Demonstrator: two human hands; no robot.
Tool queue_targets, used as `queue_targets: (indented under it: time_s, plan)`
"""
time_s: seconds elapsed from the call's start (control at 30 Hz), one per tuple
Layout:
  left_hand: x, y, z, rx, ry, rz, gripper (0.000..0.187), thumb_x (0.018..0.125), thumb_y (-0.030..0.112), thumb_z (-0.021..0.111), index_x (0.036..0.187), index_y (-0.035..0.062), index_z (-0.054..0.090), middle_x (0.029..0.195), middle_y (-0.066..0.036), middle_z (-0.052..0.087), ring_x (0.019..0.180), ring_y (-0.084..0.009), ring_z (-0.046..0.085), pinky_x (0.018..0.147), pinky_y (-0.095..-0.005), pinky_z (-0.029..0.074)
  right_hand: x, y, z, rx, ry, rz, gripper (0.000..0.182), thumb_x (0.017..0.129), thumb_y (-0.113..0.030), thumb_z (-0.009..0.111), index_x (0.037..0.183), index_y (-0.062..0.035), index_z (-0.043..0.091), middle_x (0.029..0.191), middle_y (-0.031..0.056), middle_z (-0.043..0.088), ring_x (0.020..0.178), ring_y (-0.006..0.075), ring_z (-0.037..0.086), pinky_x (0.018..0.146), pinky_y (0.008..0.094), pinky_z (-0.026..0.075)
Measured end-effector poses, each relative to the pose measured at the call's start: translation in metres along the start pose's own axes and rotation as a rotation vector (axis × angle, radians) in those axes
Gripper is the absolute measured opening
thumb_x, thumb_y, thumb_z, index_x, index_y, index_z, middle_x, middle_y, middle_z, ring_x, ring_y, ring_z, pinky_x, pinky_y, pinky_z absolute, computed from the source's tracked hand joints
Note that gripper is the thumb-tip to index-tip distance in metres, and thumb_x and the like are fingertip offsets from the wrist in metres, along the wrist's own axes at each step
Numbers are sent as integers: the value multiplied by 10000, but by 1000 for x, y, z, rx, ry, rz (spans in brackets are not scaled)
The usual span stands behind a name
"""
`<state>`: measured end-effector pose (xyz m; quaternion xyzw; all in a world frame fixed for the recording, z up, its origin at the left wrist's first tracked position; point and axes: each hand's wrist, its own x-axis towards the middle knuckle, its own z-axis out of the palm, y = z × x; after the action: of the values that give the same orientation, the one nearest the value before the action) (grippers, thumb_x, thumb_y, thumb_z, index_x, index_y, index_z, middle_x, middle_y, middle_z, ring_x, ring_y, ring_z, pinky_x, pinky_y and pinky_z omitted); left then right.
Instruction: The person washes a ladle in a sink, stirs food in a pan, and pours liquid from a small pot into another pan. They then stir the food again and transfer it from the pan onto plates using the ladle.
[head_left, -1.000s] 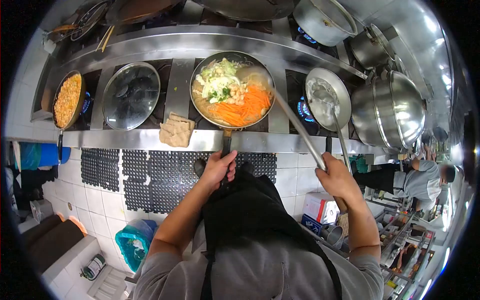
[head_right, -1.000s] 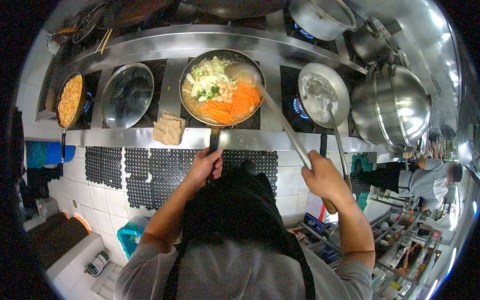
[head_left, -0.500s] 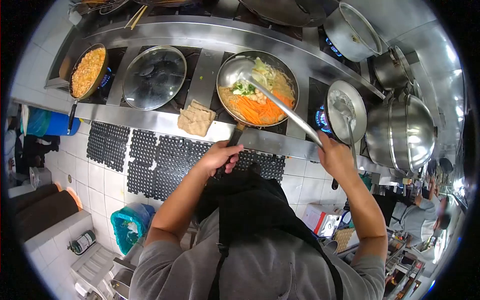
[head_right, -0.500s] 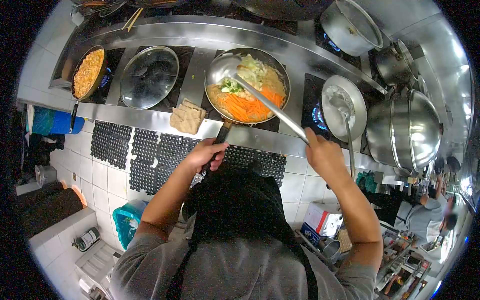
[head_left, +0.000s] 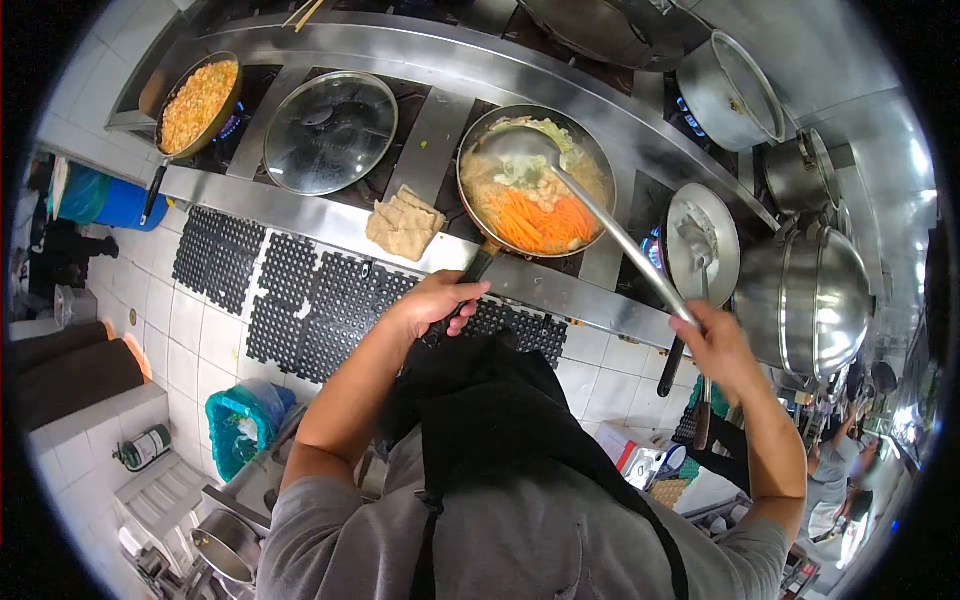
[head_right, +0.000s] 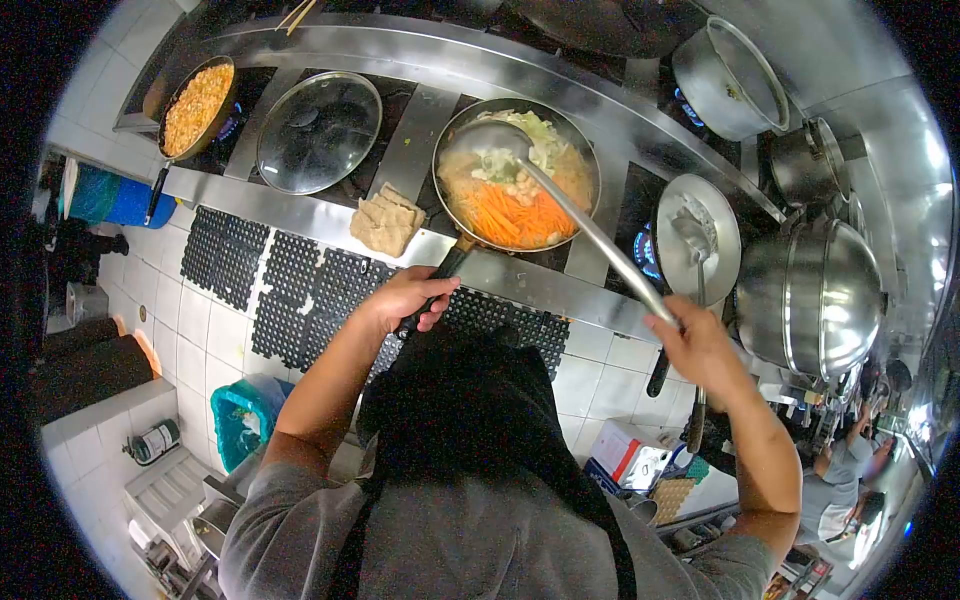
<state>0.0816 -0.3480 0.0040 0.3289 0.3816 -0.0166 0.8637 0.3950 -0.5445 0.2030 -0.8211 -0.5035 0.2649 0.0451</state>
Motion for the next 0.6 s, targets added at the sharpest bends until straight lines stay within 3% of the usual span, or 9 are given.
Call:
queue_targets:
  time_s: [0.03, 0.07, 0.23, 0.3, 0.37, 0.43, 0.47, 0.6]
  plan:
    - [0, -1, 1, -15, 0, -5, 254, 971, 251, 635, 912, 57, 483, 643, -10, 466, 442, -112, 425, 390, -280, 321, -4, -12, 0, 358, -267, 301, 244, 992, -287, 583, 998, -43, 592, 528, 43, 528, 393, 166, 539, 375, 324, 425]
    - [0, -3, 1, -19, 2, -7, 254, 971, 251, 635, 912, 57, 483, 643, -10, 466, 442, -112, 425, 390, -280, 321, -10, -28, -2, 536, -327, 348, 260, 1020, -276, 534, 949, -27, 563, 510, 6, 459, 362, 91, 441, 336, 279, 366]
    - [5, -16, 14, -42, 19, 60, 285, 964, 276, 644, 882, 52, 486, 640, -17, 484, 450, -119, 449, 395, -287, 356, -39, -48, 1, 855, -403, 435, 268, 1038, -270, 491, 989, -14, 555, 501, 29, 461, 323, 113, 417, 316, 288, 356]
    - [8, -21, 20, -43, 29, 72, 280, 963, 273, 645, 899, 53, 485, 639, -17, 486, 444, -122, 454, 388, -291, 359, -47, -56, 3, 989, -534, 497, 257, 1038, -262, 490, 1000, -16, 555, 504, 32, 460, 321, 122, 427, 318, 296, 368]
    - [11, -26, 24, -48, 28, 96, 278, 960, 269, 647, 904, 53, 481, 633, -19, 486, 440, -125, 458, 392, -294, 369, -48, -62, 14, 875, -546, 508, 281, 1030, -287, 514, 993, -12, 561, 516, 32, 475, 345, 132, 464, 324, 290, 373]
    - [8, -25, 28, -47, 20, 72, 276, 962, 265, 644, 898, 53, 479, 628, -16, 488, 439, -128, 464, 397, -294, 378, -44, -50, 44, 461, -390, 455, 306, 1005, -296, 565, 974, 8, 579, 537, 83, 519, 410, 183, 528, 386, 329, 401]
    - [10, -27, 28, -53, 11, 93, 273, 965, 265, 640, 897, 53, 480, 626, -13, 490, 441, -128, 468, 399, -293, 381, -41, -38, 58, 195, -227, 202, 312, 977, -284, 610, 957, 27, 595, 573, 137, 554, 485, 232, 567, 470, 374, 428]
    - [13, -28, 27, -73, -8, 89, 263, 971, 263, 632, 906, 53, 488, 622, -10, 498, 446, -130, 474, 401, -294, 387, -57, -60, 42, 216, -200, 271, 271, 972, -242, 613, 966, 29, 605, 575, 153, 552, 506, 251, 575, 507, 396, 433]
